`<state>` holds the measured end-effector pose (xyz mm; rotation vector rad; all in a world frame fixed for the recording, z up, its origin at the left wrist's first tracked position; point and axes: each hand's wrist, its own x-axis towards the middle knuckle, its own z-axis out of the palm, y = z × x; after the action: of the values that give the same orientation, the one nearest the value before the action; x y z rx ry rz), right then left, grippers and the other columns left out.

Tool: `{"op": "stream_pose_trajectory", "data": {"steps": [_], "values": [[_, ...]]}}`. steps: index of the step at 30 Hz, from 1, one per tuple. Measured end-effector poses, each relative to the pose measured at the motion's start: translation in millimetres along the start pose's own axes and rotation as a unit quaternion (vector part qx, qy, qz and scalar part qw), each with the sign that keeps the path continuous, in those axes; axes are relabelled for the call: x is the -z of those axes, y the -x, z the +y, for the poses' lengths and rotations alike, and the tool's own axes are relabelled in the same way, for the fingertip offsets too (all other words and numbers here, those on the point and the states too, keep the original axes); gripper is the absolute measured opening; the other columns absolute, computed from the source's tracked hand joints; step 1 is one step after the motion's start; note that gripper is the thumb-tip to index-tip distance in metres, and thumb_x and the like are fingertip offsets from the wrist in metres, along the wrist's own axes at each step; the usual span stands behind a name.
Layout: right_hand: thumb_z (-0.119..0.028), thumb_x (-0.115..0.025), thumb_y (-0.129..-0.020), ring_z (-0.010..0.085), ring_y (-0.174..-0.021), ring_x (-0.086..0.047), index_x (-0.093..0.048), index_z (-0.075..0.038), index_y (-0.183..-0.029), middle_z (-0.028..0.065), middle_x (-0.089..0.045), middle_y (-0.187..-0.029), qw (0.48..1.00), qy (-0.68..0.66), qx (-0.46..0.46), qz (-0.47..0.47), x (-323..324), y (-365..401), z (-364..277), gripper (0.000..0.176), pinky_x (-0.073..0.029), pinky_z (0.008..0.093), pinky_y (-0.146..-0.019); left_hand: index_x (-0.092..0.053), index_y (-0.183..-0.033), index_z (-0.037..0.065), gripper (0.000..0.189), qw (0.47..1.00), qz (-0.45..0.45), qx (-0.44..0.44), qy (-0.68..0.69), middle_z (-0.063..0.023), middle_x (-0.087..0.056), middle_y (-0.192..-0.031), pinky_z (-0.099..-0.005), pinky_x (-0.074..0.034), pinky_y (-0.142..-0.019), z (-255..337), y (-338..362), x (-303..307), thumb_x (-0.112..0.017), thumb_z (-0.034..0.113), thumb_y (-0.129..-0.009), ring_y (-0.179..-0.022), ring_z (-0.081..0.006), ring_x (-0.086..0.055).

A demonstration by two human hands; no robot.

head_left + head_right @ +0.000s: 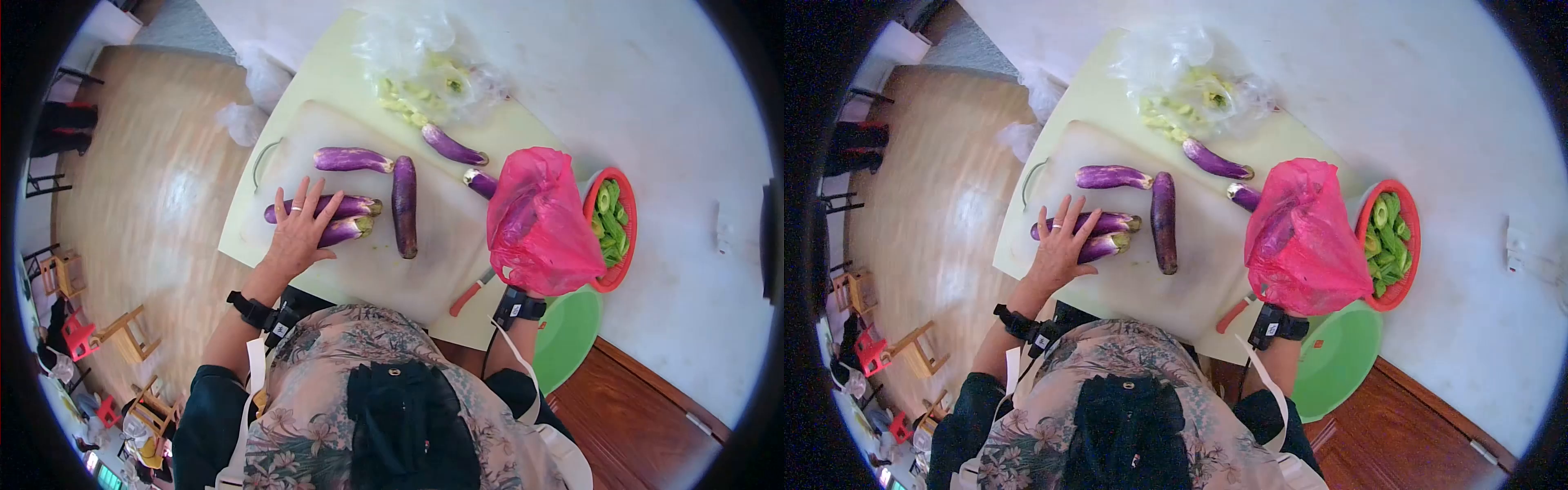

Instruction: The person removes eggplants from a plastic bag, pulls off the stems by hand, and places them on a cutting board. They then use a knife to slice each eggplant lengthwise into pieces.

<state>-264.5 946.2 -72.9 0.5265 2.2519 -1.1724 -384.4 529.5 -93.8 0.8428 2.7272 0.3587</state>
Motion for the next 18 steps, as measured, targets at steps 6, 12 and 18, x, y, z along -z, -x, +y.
{"op": "stream_pose_trajectory", "data": {"steps": [6,12,18], "values": [[-0.043,-0.074,-0.071,0.033,-0.115,-0.052,-0.042,-0.004,-0.134,0.0196,-0.052,-0.127,0.997,-0.066,0.003,-0.044,-7,-3,1,0.08,-0.043,0.043,-0.095,-0.029,-0.144,0.018,0.116,1.0,0.002,0.001,0.017,-0.0138,-0.023,-0.148,-0.063,-0.011,-0.107,-1,7,2,-0.087,0.038,-0.046,-0.139,-0.0363,-0.017],[-0.042,-0.074,-0.071,0.0327,-0.114,-0.053,-0.041,-0.004,-0.134,0.0198,-0.052,-0.126,0.989,-0.129,-0.002,-0.066,-17,7,1,0.081,-0.044,0.0427,-0.094,-0.035,-0.14,0.013,0.096,0.995,0.071,-0.042,0.048,-0.0154,-0.034,-0.141,-0.061,-0.019,-0.104,8,5,14,-0.08,0.041,-0.06,-0.133,-0.036,-0.028],[-0.041,-0.074,-0.071,0.0324,-0.112,-0.054,-0.04,-0.003,-0.135,0.02,-0.053,-0.125,0.978,-0.189,-0.01,-0.094,-43,44,7,0.081,-0.045,0.0423,-0.092,-0.052,-0.121,0.001,0.056,0.889,0.001,-0.158,0.429,-0.0178,-0.056,-0.111,-0.0385,-0.045,-0.086,86,-34,15,-0.07,0.034,-0.08,-0.101,-0.0323,-0.056]]}}
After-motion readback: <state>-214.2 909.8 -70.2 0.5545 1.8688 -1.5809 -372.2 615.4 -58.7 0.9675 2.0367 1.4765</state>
